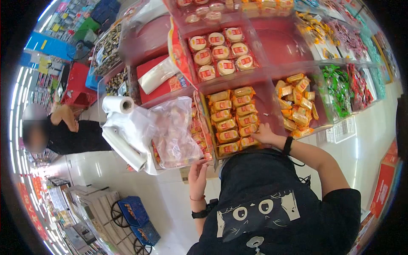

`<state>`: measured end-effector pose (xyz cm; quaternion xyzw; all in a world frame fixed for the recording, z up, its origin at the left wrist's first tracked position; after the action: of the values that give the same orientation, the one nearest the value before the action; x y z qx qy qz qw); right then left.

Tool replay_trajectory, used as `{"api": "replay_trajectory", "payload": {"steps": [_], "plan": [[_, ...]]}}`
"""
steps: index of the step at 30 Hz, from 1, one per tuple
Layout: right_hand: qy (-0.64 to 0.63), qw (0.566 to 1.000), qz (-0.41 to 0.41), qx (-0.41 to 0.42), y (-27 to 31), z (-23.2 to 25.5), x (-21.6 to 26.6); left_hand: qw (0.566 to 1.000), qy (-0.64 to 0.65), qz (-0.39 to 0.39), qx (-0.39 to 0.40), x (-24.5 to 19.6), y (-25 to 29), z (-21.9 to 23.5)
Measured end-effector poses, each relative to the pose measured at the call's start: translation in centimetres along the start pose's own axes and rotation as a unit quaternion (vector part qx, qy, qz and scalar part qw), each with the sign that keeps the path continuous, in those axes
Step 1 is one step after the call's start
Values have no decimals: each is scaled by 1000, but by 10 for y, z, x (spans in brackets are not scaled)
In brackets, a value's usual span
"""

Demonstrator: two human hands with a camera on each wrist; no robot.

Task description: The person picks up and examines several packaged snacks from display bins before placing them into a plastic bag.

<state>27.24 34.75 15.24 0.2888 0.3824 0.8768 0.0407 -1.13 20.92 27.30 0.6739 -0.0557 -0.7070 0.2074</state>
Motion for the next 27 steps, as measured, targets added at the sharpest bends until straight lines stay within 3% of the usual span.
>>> {"api": "replay_trajectory", "payload": {"steps": [6, 9, 12, 14, 16, 17, 18, 19, 22, 23, 27], "plan": [[-85, 994, 72, -13, -10, -3, -31, 1000, 11, 4, -13, 9, 0, -5], [-194, 958, 188, 94, 25, 43, -3, 999, -16, -26, -14, 19, -4, -9], [-348, 914, 189, 94, 62, 96, -1, 998, -56, -16, -23, 19, -5, -13], [-389, 885, 254, 18, 72, 132, -19, 992, -113, -55, -19, 34, -7, -13], [-220, 944, 165, -184, 72, 153, -52, 986, -143, -81, -34, 52, -10, -9], [-26, 932, 168, -321, 73, 161, -51, 984, -164, -67, -24, 49, -10, -8], [73, 950, 102, -286, 84, 171, -29, 971, -219, -84, -49, 30, -8, -14], [141, 944, 92, -284, 71, 163, -53, 974, -195, -98, -68, 29, -7, -17], [295, 911, 134, -255, 0, 117, -198, 964, -226, -129, -62, 24, -8, -16], [203, 945, 45, -253, 11, 117, -179, 959, -242, -128, -75, 19, -8, -17], [151, 958, 11, -243, 32, 139, -137, 944, -269, -156, -111, 11, -8, -19]]}}
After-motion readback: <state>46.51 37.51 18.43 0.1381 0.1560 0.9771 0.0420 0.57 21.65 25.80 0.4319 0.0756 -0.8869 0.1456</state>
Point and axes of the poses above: each hand's wrist, its own y-axis away from the middle knuckle, its own z-axis out of the back of the hand, x = y × z, the point moved 1 cm from there along -y, towards the middle knuckle, and after that the axes turned 1 degree about -y, right-handed, at the moved point
